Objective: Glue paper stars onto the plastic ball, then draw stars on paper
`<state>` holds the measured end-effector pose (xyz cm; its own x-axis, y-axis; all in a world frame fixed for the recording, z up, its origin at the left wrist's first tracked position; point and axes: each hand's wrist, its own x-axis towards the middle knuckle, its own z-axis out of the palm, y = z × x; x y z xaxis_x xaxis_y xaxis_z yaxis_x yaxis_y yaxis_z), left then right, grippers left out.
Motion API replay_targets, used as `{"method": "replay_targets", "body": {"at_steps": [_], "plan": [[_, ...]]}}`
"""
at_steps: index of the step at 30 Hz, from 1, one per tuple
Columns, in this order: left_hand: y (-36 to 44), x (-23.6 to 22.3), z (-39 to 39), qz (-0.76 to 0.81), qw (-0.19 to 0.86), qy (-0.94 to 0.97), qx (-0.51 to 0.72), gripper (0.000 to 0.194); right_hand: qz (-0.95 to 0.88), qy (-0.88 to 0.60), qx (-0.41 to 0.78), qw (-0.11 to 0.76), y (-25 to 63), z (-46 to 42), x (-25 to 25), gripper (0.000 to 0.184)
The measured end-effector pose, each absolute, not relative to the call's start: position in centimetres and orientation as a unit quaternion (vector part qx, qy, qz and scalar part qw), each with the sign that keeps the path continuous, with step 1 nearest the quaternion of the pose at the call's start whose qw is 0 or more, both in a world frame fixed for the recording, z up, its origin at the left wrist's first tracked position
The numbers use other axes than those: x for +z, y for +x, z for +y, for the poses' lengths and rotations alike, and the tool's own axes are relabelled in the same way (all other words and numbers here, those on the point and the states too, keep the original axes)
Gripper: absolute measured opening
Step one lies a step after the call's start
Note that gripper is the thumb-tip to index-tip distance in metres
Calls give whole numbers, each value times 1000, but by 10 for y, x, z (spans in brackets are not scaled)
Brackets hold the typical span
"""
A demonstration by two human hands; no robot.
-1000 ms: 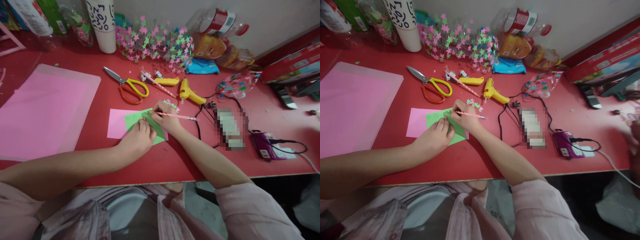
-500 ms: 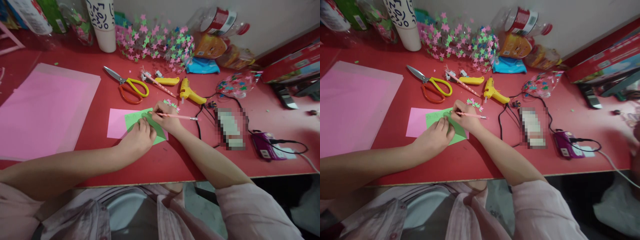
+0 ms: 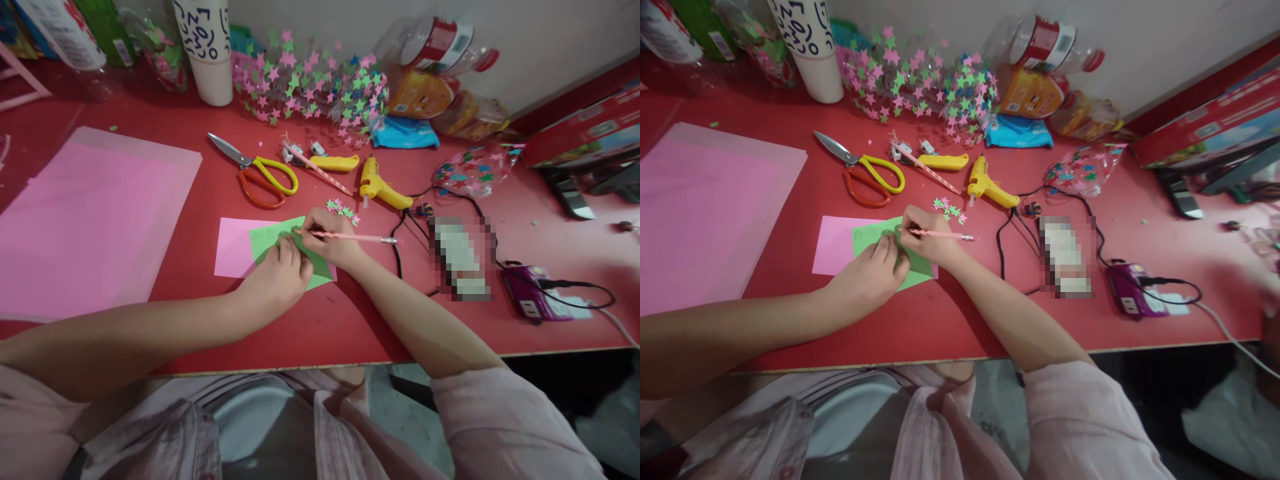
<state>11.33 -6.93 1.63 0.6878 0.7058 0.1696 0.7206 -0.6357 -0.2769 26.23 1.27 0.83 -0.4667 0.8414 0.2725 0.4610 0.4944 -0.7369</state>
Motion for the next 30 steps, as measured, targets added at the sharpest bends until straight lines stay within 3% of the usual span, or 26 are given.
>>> {"method": "replay_targets", "body": {"at_steps": [5,9,14,19,22,27,30], "plan": [[113,18,-70,-397,167,-903,-14,28,-794,-408,313,322,262,13,9,11],[109,17,-67,-399,151,-904,-9,31,-709,-442,402,374,262,17,11,12],[104,21,-62,-396,147,-906,-30,38,-641,-456,464,407,261,18,16,26],[87,41,-63,-372,123,-920,-29,29,-621,-464,462,431,262,14,29,22],[57,44,-52,-350,77,-932,-45,26,-624,-459,486,406,260,11,38,7],[6,29,-21,-389,-53,-898,-199,25,-707,-405,495,300,247,0,43,7],[-2,19,-15,-367,-93,-897,-229,27,-726,-387,500,273,236,-3,39,7]]}}
